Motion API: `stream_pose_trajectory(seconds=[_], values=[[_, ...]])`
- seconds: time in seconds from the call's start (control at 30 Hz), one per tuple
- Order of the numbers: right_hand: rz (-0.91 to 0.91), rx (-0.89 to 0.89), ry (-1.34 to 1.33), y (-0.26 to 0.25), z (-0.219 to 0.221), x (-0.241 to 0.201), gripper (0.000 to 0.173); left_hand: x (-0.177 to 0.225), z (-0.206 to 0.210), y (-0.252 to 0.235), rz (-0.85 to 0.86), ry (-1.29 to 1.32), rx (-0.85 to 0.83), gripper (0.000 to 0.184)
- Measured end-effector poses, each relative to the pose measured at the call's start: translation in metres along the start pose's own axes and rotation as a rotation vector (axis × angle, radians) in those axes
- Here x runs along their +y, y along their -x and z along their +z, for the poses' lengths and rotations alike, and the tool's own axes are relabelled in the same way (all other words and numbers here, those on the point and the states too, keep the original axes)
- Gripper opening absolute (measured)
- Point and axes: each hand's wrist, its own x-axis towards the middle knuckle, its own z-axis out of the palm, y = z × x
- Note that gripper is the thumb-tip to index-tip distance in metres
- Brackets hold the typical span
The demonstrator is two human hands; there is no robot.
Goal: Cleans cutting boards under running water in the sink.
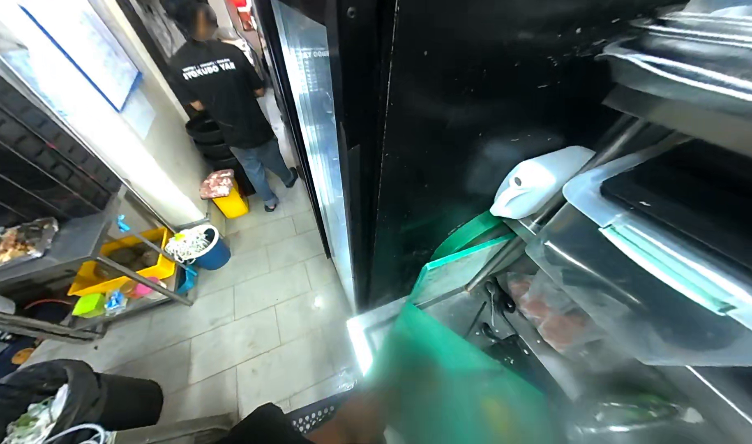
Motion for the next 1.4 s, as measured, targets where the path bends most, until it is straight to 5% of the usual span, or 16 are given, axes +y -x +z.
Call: stream_pose_trajectory(seconds=[0.1, 0.27, 0.57, 0.83, 1.0, 1.2, 1.4], values=[[-0.062, 0.238, 0.027, -0.038, 0.013, 0.026, 0.06, -0.013, 0.01, -0.008, -0.076, -0.048, 0.083, 0.034], [0.086, 0.231, 0.285, -0.036, 0.005, -0.023, 0.049, -0.067, 0.041, -0.059, -0.045, -0.01, 0.134, 0.036], [-0.437, -0.001, 0.329, -0.047, 0.08, -0.022, 0.043, -0.075, 0.041, -0.073, -0.12, -0.063, 0.198, 0.035], [-0.067, 0.29, 0.338, -0.092, 0.048, 0.021, 0.038, -0.095, 0.052, -0.085, -0.144, 0.006, 0.205, 0.028], [-0.505, 0.058, 0.398, -0.061, 0.08, 0.022, 0.035, -0.098, 0.055, -0.084, -0.134, -0.002, 0.227, 0.027], [0.077, 0.299, 0.274, -0.086, 0.033, 0.036, 0.04, -0.094, 0.054, -0.088, -0.195, 0.043, 0.162, 0.035], [0.069, 0.593, -0.011, -0.054, 0.005, 0.023, 0.039, -0.033, 0.081, -0.083, -0.093, -0.374, 0.246, 0.03]])
